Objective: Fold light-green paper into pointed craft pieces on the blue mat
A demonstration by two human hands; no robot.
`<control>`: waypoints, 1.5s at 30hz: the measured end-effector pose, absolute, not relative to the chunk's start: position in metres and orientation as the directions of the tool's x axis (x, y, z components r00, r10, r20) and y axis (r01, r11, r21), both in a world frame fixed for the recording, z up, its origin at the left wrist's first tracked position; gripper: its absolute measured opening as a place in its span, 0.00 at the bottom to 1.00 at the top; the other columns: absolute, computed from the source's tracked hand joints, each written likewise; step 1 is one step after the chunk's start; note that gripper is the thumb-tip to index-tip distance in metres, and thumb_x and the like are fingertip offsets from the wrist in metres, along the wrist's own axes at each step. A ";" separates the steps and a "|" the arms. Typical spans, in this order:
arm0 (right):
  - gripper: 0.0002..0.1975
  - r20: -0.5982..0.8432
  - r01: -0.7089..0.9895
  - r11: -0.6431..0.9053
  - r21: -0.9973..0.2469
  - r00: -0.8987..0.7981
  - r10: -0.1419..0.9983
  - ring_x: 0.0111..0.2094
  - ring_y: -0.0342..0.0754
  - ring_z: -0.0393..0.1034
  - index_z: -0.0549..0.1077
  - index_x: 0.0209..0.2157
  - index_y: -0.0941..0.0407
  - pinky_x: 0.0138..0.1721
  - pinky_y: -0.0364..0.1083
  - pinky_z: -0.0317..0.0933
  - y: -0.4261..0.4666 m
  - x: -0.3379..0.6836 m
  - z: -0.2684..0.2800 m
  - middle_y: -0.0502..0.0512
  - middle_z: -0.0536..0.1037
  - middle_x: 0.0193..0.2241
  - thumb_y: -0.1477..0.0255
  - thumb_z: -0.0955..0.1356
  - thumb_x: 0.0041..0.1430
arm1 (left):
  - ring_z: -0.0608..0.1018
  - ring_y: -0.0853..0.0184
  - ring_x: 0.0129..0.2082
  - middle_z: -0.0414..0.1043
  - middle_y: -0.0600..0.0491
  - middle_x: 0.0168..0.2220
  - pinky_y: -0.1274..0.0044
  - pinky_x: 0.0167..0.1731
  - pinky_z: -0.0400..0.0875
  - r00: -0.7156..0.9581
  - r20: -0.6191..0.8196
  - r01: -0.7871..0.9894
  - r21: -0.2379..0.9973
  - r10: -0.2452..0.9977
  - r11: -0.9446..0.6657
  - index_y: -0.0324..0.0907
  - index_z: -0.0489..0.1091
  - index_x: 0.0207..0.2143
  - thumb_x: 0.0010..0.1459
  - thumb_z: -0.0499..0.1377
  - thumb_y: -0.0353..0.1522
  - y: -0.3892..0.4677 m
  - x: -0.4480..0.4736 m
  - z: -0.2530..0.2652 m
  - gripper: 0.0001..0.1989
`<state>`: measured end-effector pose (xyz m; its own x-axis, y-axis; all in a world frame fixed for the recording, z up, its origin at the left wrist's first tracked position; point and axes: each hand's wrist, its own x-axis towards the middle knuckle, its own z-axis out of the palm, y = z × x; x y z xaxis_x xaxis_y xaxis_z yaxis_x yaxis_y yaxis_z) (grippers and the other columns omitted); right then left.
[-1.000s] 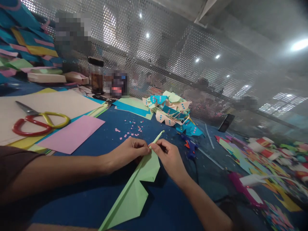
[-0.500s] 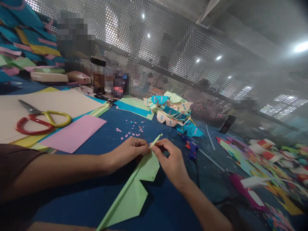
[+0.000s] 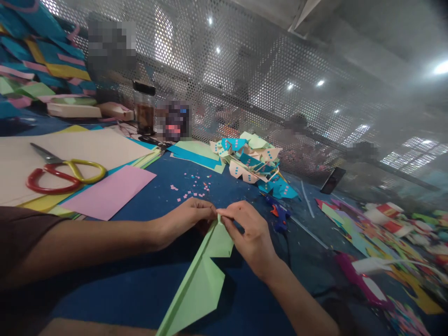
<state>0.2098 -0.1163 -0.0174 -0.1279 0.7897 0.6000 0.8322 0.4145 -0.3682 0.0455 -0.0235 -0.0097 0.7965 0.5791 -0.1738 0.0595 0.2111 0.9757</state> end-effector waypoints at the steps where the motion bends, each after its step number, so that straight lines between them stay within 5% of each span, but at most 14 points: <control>1: 0.10 0.598 0.842 0.410 -0.351 -0.136 0.790 0.40 0.49 0.70 0.78 0.44 0.53 0.42 0.49 0.65 -0.117 0.210 -0.018 0.56 0.77 0.37 0.72 0.64 0.68 | 0.65 0.72 0.22 0.64 0.57 0.21 0.78 0.27 0.60 0.795 -0.182 0.060 0.973 0.579 0.222 0.39 0.65 0.22 0.51 0.60 0.36 -0.024 0.045 -0.010 0.10; 16: 0.13 0.592 0.895 0.375 -0.243 -0.169 0.788 0.42 0.50 0.70 0.78 0.48 0.53 0.44 0.51 0.65 -0.116 0.213 -0.019 0.58 0.77 0.40 0.70 0.63 0.69 | 0.71 0.68 0.27 0.71 0.54 0.26 0.75 0.33 0.66 0.803 -0.197 0.065 0.967 0.563 0.246 0.37 0.71 0.29 0.49 0.63 0.37 -0.021 0.044 -0.009 0.11; 24: 0.09 0.498 0.735 0.276 -0.619 0.096 0.862 0.37 0.46 0.71 0.75 0.37 0.55 0.41 0.45 0.64 -0.115 0.205 -0.014 0.54 0.75 0.35 0.68 0.65 0.67 | 0.70 0.71 0.25 0.69 0.58 0.25 0.78 0.30 0.64 0.836 -0.140 0.083 0.988 0.530 0.129 0.39 0.70 0.31 0.50 0.61 0.36 -0.021 0.045 -0.008 0.09; 29: 0.13 0.346 0.686 0.145 -0.713 0.165 0.923 0.32 0.45 0.68 0.73 0.31 0.56 0.34 0.43 0.60 -0.112 0.207 -0.016 0.51 0.73 0.29 0.63 0.65 0.66 | 0.69 0.71 0.23 0.67 0.61 0.23 0.78 0.27 0.62 0.831 -0.097 0.062 0.995 0.548 0.083 0.40 0.66 0.44 0.53 0.60 0.35 -0.022 0.045 -0.010 0.16; 34: 0.14 0.253 0.618 0.101 -0.780 0.163 0.954 0.31 0.45 0.68 0.74 0.28 0.55 0.33 0.43 0.59 -0.110 0.208 -0.020 0.50 0.73 0.27 0.62 0.66 0.64 | 0.70 0.70 0.23 0.66 0.62 0.22 0.77 0.27 0.65 0.861 -0.066 0.034 0.997 0.504 0.073 0.40 0.65 0.46 0.54 0.61 0.36 -0.020 0.045 -0.018 0.18; 45: 0.16 0.186 0.476 0.022 -0.879 0.298 0.936 0.26 0.43 0.60 0.72 0.28 0.56 0.27 0.42 0.53 -0.109 0.209 -0.013 0.47 0.67 0.22 0.58 0.68 0.60 | 0.72 0.69 0.23 0.68 0.56 0.21 0.77 0.28 0.66 0.878 -0.140 0.158 0.987 0.457 -0.001 0.40 0.67 0.25 0.53 0.62 0.48 -0.021 0.044 -0.015 0.21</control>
